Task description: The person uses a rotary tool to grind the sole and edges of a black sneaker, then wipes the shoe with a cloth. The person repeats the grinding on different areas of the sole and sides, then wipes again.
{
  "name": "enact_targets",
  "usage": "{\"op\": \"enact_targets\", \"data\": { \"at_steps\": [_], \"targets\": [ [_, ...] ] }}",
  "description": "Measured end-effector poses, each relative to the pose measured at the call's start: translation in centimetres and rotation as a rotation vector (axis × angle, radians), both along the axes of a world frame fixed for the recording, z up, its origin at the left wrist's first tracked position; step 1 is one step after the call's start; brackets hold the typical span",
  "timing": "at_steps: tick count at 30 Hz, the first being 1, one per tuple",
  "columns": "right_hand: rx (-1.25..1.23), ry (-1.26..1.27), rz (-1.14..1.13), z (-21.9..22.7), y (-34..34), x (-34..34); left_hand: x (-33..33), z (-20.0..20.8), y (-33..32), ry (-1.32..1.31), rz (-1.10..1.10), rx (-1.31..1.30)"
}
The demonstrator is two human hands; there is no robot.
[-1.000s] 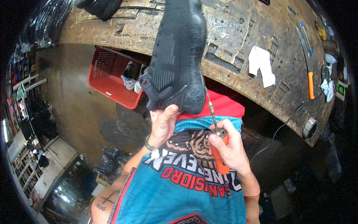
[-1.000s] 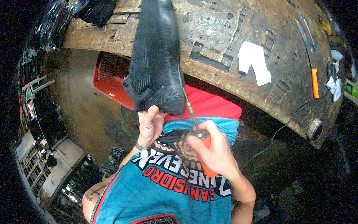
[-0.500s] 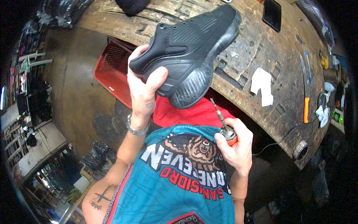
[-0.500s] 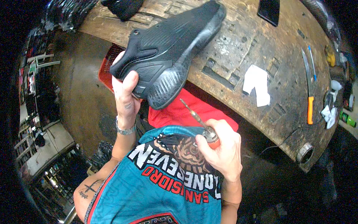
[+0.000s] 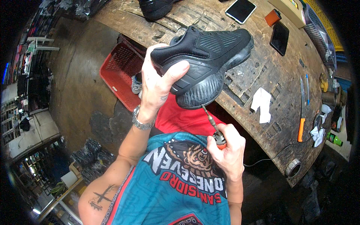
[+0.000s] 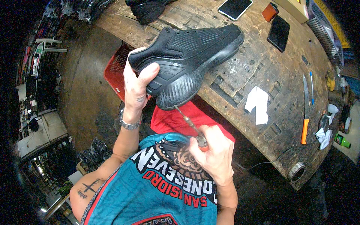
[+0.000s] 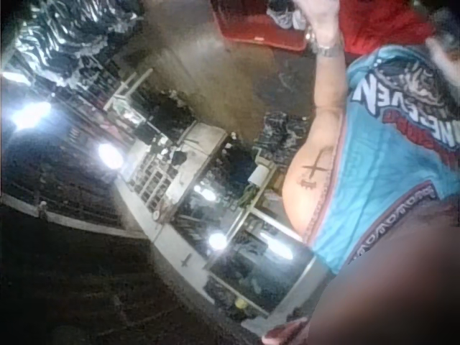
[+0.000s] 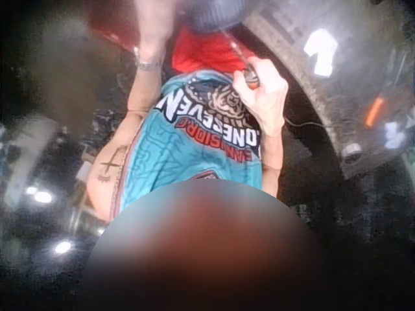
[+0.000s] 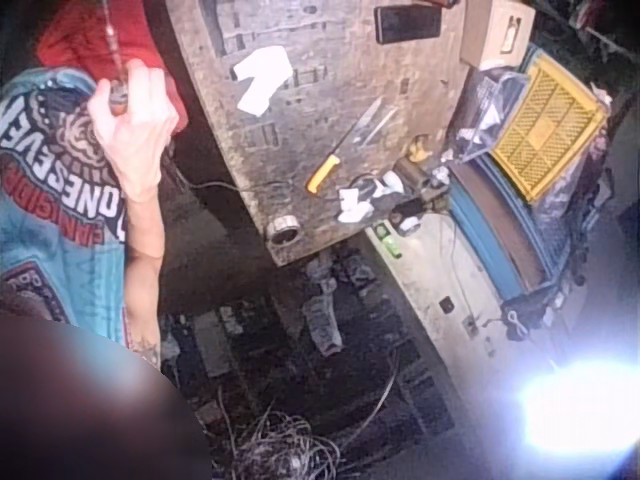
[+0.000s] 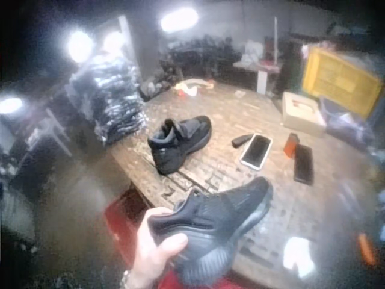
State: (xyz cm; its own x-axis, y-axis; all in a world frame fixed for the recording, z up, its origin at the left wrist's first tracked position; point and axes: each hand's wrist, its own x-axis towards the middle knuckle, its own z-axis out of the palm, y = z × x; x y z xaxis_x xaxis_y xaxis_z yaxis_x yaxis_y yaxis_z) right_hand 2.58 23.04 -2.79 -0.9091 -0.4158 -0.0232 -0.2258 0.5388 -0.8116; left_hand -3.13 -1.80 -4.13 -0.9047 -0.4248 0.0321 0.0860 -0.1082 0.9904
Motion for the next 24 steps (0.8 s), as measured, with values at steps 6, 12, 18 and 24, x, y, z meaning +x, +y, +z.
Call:
{"op": "enact_targets", "data": {
  "at_steps": [6, 12, 18, 24],
  "targets": [
    [0.080, 0.078, 0.069, -0.2, -0.6, 0.3, -0.1, 0.1, 0.0, 0.018, -0.018, -0.062],
    [0.007, 0.023, -0.040, 0.0, -0.6, 0.3, -0.1, 0.4, 0.0, 0.007, -0.007, -0.089],
    [-0.012, -0.029, -0.075, 0.0, 0.1, -0.2, 0.0, 0.7, 0.2, 0.020, -0.031, -0.151],
    [-0.261, -0.256, -0.302, -1.2, -0.2, -1.2, 0.2, 1.0, 0.6, 0.030, -0.046, -0.180]
  ]
}}
